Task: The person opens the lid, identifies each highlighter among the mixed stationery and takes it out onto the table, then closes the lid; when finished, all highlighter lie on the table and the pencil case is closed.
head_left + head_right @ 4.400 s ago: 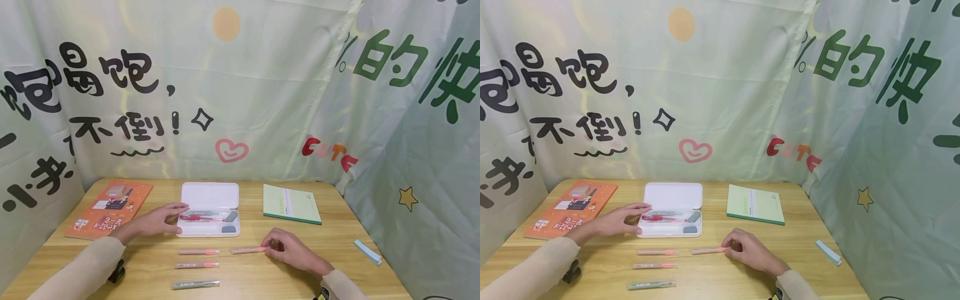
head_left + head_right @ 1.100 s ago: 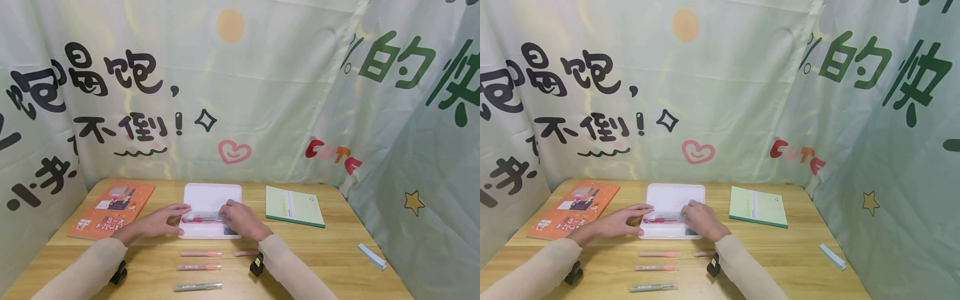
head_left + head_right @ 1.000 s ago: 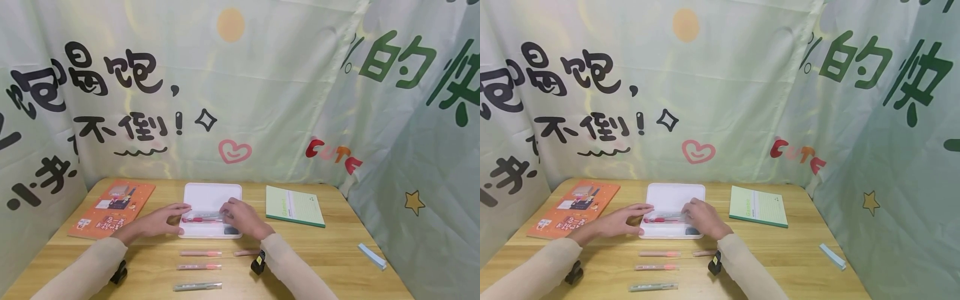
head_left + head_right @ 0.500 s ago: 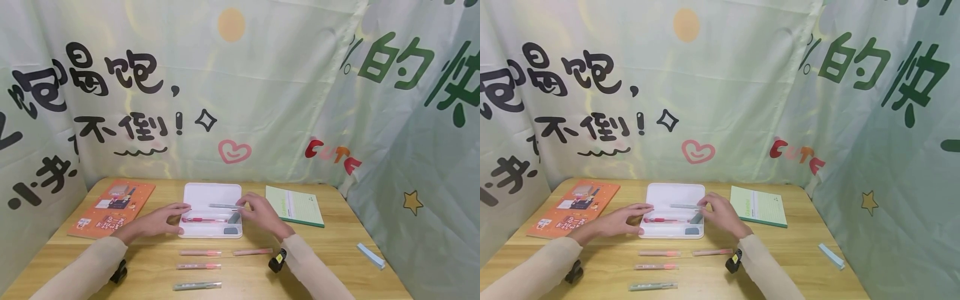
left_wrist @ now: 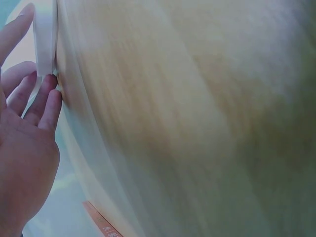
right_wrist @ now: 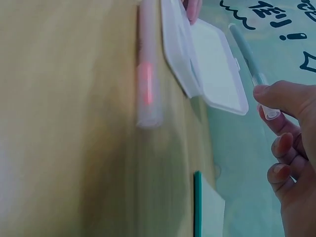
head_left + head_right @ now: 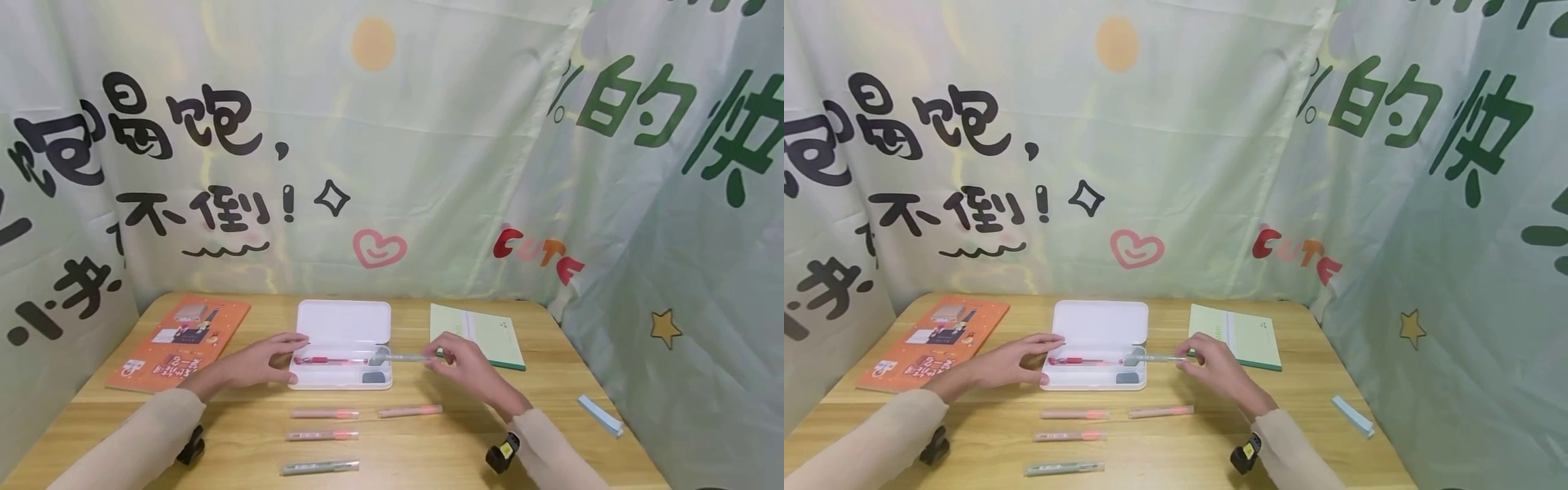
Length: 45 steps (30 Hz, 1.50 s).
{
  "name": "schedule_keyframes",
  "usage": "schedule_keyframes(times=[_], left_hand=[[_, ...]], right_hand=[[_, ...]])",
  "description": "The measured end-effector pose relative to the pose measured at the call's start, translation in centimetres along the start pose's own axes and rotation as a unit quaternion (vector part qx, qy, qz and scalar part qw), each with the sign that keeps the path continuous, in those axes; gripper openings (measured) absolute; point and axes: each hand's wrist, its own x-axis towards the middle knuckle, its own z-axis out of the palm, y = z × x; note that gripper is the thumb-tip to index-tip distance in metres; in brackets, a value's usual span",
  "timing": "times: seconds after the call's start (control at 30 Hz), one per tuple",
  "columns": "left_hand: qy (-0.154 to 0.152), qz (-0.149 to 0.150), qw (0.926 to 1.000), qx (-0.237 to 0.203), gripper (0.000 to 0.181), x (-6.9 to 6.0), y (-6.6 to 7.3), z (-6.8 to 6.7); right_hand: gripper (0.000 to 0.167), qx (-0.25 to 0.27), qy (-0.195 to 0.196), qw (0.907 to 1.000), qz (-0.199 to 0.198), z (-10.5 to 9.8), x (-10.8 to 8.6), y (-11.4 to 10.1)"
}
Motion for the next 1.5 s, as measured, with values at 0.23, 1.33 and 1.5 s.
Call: schedule_keyframes(times=[0.23,1.33,1.5], left_hand=[[0.001,0.000,1.0000,0.000,0.083,0.0,0.0,0.1],[0.007,0.006,0.9999,0.008,0.083,0.2,-0.5,0.1],[0.006,0.004,1.0000,0.005,0.084,0.1,-0.4,0.1]], right_hand=[[0.012,0.003,-0.013,0.9999,-0.004,-0.4,-3.2,0.3],[0.009,0.082,-0.155,0.9841,0.029,1.9,-7.9,0.2],[0.009,0.079,-0.157,0.9839,0.028,1.9,-7.9,0.1]])
